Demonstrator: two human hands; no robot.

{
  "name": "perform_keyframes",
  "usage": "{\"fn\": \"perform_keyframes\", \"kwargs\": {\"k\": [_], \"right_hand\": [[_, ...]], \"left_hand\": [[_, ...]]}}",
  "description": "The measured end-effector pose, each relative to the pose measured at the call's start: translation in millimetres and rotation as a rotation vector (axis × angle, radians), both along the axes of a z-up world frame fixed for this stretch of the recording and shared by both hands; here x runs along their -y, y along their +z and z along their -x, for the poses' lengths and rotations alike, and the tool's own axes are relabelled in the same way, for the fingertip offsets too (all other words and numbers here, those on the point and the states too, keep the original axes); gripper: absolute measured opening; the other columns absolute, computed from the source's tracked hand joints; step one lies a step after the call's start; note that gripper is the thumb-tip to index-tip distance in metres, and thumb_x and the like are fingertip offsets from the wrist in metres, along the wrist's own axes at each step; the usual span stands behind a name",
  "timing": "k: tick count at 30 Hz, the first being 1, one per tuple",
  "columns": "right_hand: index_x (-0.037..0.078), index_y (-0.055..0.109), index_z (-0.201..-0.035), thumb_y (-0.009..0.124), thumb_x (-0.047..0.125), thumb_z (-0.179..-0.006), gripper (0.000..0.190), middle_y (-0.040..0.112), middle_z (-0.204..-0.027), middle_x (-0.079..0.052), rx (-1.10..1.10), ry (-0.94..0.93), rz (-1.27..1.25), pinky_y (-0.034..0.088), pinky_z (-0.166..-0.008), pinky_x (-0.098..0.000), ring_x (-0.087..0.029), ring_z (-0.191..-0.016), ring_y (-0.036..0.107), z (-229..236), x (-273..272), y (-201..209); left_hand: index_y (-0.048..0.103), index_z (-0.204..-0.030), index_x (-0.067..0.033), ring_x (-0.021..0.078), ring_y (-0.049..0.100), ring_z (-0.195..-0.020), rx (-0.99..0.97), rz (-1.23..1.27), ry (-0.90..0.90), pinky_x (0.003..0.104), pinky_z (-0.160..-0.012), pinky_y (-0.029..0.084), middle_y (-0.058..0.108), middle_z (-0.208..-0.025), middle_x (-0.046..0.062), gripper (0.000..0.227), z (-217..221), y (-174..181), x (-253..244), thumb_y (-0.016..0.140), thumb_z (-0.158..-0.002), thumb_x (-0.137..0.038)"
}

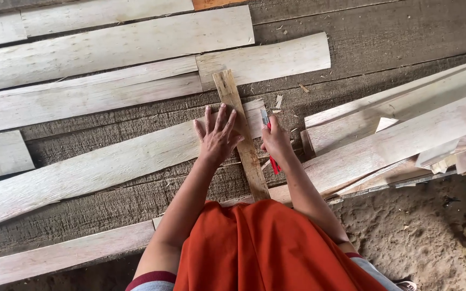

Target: The person uses a red utility knife to cut thin wooden planks on a wooden workbench. They align the planks, score the wood, and snap off sections to create smaller pieces.

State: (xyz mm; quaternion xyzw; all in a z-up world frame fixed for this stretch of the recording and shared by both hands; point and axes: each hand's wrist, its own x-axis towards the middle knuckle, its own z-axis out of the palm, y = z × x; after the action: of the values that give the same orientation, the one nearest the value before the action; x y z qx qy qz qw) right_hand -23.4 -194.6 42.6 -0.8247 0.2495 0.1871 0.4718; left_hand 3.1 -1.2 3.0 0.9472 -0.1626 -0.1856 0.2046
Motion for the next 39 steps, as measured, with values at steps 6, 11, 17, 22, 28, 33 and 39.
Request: {"fn": "perform_keyframes", "kwargs": {"k": [6, 11, 17, 22, 28, 33, 39], "right_hand": [[0.001, 0.049, -0.118, 0.040, 0.021, -0.103, 0.026, 0.066, -0.073, -0.022, 0.067, -0.030, 0.020, 0.065, -0.052, -0.0386, -0.031, -0.054, 0.070, -12, 16, 5], [0.003, 0.049, -0.122, 0.039, 0.020, -0.107, 0.025, 0.067, -0.076, -0.019, 0.063, 0.075, 0.118, 0.065, -0.048, -0.0346, -0.026, -0.054, 0.071, -19, 5, 5], [0.007, 0.047, -0.124, 0.035, 0.022, -0.108, 0.024, 0.067, -0.075, -0.015, -0.009, 0.422, 0.475, 0.061, -0.055, -0.0394, -0.029, -0.060, 0.070, -41, -31, -15], [0.014, 0.040, -0.121, 0.031, 0.030, -0.103, 0.026, 0.073, -0.085, -0.022, -0.075, 0.537, 0.614, 0.060, -0.079, -0.0539, -0.045, -0.088, 0.075, -49, -39, -24], [0.016, 0.039, -0.120, 0.032, 0.030, -0.098, 0.027, 0.073, -0.086, -0.024, -0.092, 0.583, 0.613, 0.057, -0.083, -0.0571, -0.047, -0.090, 0.074, -52, -49, 0], [0.012, 0.039, -0.116, 0.031, 0.022, -0.097, 0.024, 0.074, -0.089, -0.024, -0.088, 0.635, 0.565, 0.055, -0.087, -0.0578, -0.046, -0.091, 0.074, -50, -43, -22], [0.010, 0.040, -0.116, 0.033, 0.018, -0.099, 0.020, 0.074, -0.088, -0.024, -0.083, 0.640, 0.574, 0.055, -0.087, -0.0585, -0.045, -0.090, 0.075, -43, -48, -2]], "left_hand": [[0.024, -0.162, -0.0377, 0.0470, -0.011, -0.153, 0.026, 0.019, -0.014, 0.082, -0.110, 0.001, 0.003, -0.173, 0.005, 0.078, 0, -1, -1, 0.063, -0.096, -0.050], [0.028, -0.161, -0.0367, 0.0473, -0.009, -0.153, 0.028, 0.030, -0.001, 0.082, -0.109, 0.002, 0.001, -0.173, 0.005, 0.080, 1, 7, -1, 0.065, -0.092, -0.053], [0.025, -0.161, -0.0377, 0.0472, -0.011, -0.153, -0.020, 0.008, -0.011, 0.081, -0.110, -0.001, 0.001, -0.173, 0.004, 0.087, 0, 12, 0, 0.065, -0.088, -0.060], [0.018, -0.163, -0.0397, 0.0457, -0.015, -0.153, -0.094, -0.027, -0.018, 0.080, -0.111, -0.003, -0.003, -0.173, 0.005, 0.086, -5, 23, 4, 0.061, -0.091, -0.060], [0.017, -0.163, -0.0410, 0.0436, -0.022, -0.151, -0.179, -0.062, 0.003, 0.078, -0.110, -0.009, -0.008, -0.172, 0.003, 0.084, -8, 24, 9, 0.059, -0.092, -0.058], [0.017, -0.163, -0.0402, 0.0452, -0.021, -0.152, -0.141, -0.054, -0.004, 0.078, -0.111, -0.007, -0.007, -0.173, 0.004, 0.086, -7, 23, 9, 0.060, -0.089, -0.053], [0.019, -0.162, -0.0408, 0.0449, -0.021, -0.152, -0.118, -0.048, 0.004, 0.078, -0.111, -0.008, -0.006, -0.173, 0.004, 0.085, -6, 17, 9, 0.058, -0.088, -0.052]]}}
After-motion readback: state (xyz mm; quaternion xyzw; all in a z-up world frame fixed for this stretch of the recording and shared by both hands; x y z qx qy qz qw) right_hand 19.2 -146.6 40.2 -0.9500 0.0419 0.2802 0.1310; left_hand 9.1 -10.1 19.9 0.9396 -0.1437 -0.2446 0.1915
